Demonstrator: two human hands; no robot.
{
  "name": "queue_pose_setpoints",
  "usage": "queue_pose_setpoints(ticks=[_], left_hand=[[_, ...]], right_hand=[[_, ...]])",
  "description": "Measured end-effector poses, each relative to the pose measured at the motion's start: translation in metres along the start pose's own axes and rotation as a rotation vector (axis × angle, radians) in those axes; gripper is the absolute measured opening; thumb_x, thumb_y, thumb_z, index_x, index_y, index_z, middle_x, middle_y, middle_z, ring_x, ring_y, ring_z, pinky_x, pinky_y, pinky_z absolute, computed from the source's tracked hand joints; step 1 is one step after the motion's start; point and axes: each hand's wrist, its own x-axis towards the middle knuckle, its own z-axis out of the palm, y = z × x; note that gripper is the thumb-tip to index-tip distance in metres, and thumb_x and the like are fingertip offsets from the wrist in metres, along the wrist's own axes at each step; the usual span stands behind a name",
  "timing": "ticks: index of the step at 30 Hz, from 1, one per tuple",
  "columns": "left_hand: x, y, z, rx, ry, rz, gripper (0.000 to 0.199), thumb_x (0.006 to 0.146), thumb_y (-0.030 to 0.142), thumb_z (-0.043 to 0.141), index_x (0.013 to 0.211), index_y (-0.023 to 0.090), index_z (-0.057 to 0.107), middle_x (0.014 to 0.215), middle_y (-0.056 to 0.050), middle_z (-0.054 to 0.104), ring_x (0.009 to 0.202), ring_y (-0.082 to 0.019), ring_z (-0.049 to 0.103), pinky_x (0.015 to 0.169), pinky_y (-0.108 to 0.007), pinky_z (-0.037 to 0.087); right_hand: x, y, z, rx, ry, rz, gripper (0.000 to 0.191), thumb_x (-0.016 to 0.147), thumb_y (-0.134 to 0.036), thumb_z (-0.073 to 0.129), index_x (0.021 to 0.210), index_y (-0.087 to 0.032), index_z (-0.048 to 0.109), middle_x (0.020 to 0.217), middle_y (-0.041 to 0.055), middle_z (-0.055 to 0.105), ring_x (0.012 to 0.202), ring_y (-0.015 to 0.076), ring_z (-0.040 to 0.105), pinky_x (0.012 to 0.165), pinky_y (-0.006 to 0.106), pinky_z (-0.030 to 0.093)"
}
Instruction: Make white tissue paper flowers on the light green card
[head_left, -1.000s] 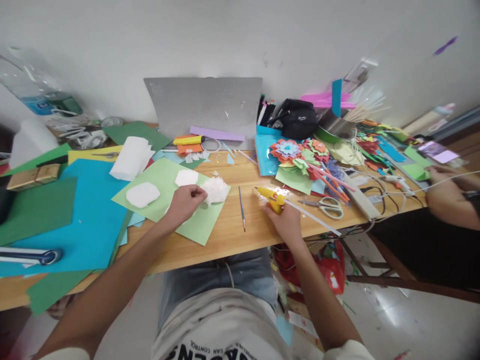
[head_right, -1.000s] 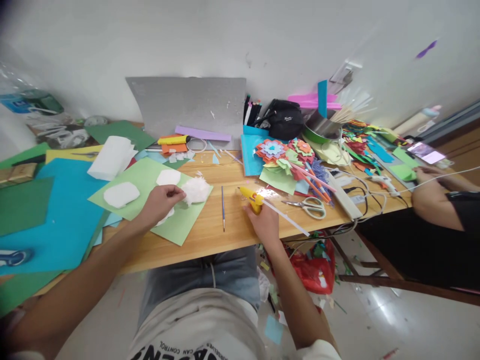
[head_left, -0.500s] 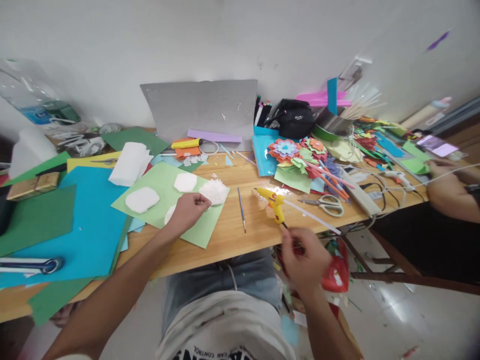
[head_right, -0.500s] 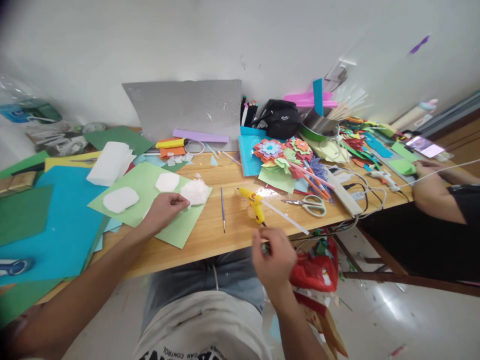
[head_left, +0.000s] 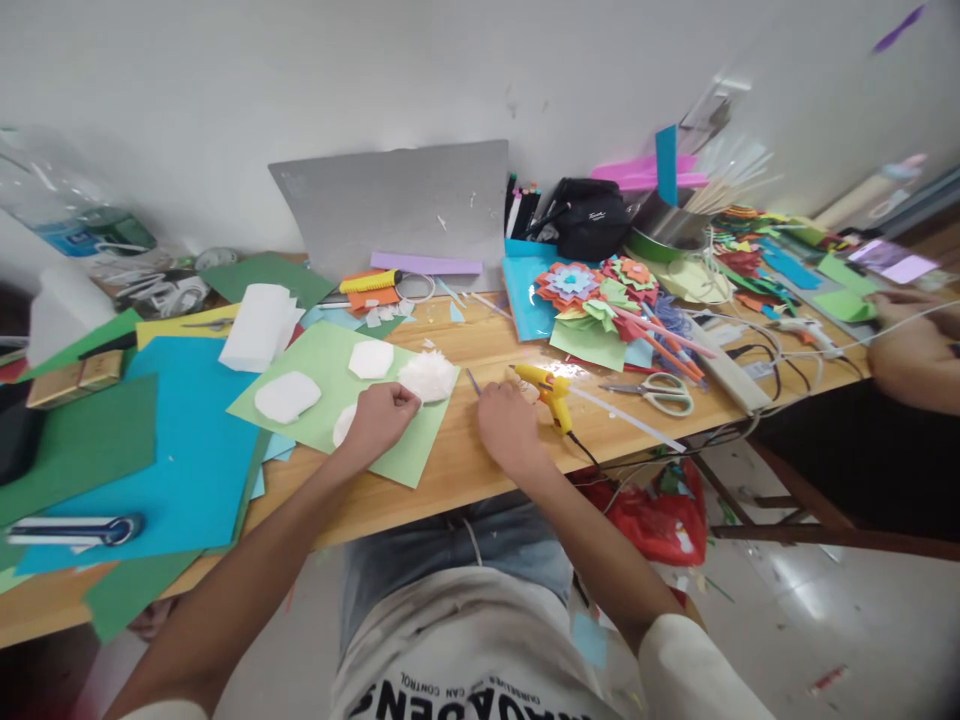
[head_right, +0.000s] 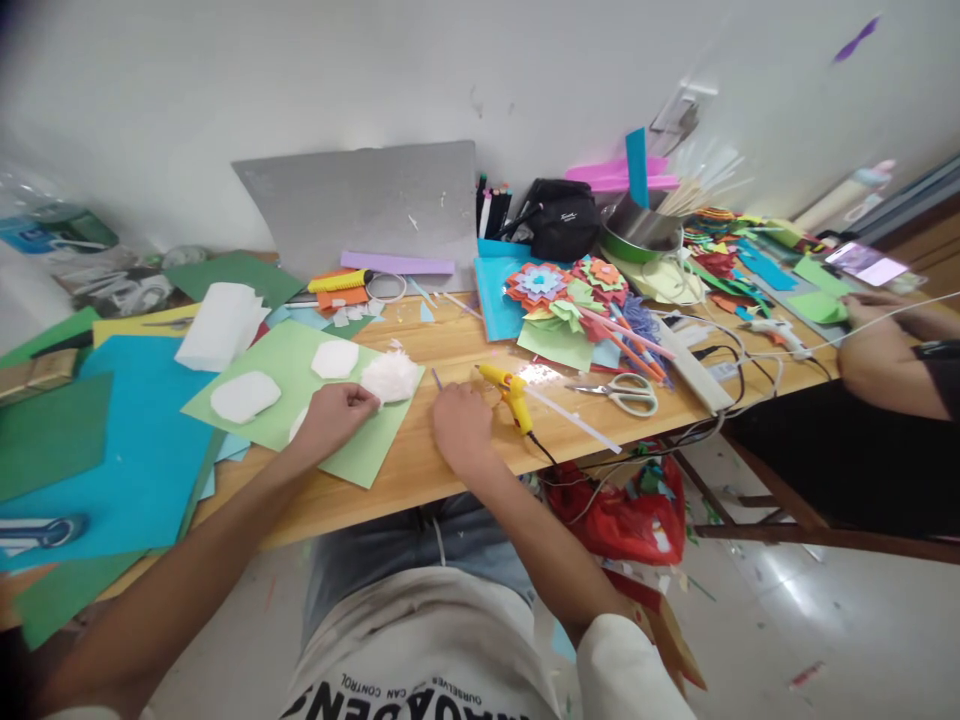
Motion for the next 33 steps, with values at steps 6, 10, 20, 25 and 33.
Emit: queue_pose_setpoints(ticks=[6,10,20,25,33], left_hand=[[0.001,0.001,0.002,0.001,-0.008,-0.012,0.020,0.074,0.036,0.060,0.073,0.018,0.069,0.075,-0.005,0.073,0.072,-0.022,0.066,0.066,-0.028,0.046],[0.001,0.000,0.002,0.000,-0.027,-0.002,0.020,0.074,0.034,0.059,0.075,0.017,0.070,0.078,-0.006,0.074,0.072,-0.022,0.066,0.066,-0.029,0.045],[0.002,-0.002,0.002,-0.025,-0.038,0.026,0.020,0.074,0.032,0.059,0.074,0.017,0.071,0.077,-0.007,0.074,0.074,-0.023,0.066,0.067,-0.030,0.046],[0.002,-0.002,0.002,-0.024,-0.034,0.016,0.019,0.074,0.030,0.059,0.074,0.016,0.072,0.076,-0.007,0.073,0.073,-0.022,0.065,0.070,-0.029,0.047],[0.002,0.002,0.000,0.005,-0.032,0.002,0.018,0.075,0.027,0.059,0.074,0.015,0.072,0.078,-0.006,0.074,0.074,-0.020,0.066,0.071,-0.026,0.047]], right_hand=[[-0.007,0.006,-0.005,-0.039,-0.040,-0.073,0.031,0.089,-0.004,0.034,0.105,-0.013,0.059,0.090,0.0163,0.068,0.086,0.0253,0.067,0.068,0.031,0.048],[-0.011,0.010,-0.005,-0.053,-0.051,-0.085,0.029,0.090,-0.006,0.036,0.110,-0.016,0.055,0.093,0.0145,0.067,0.088,0.0257,0.066,0.068,0.030,0.047],[-0.027,0.031,-0.009,0.350,-0.030,-0.267,0.025,0.088,-0.014,0.044,0.098,-0.015,0.067,0.094,0.0133,0.069,0.088,0.0230,0.065,0.080,0.035,0.051],[-0.034,0.034,-0.005,1.185,0.060,-0.299,0.026,0.083,-0.033,0.063,0.105,-0.019,0.066,0.087,0.0029,0.068,0.074,0.0140,0.064,0.071,0.028,0.055],[-0.014,-0.011,0.015,1.181,0.394,-0.161,0.022,0.092,-0.036,0.054,0.094,-0.020,0.069,0.077,0.0033,0.069,0.067,0.0148,0.065,0.066,0.028,0.055]])
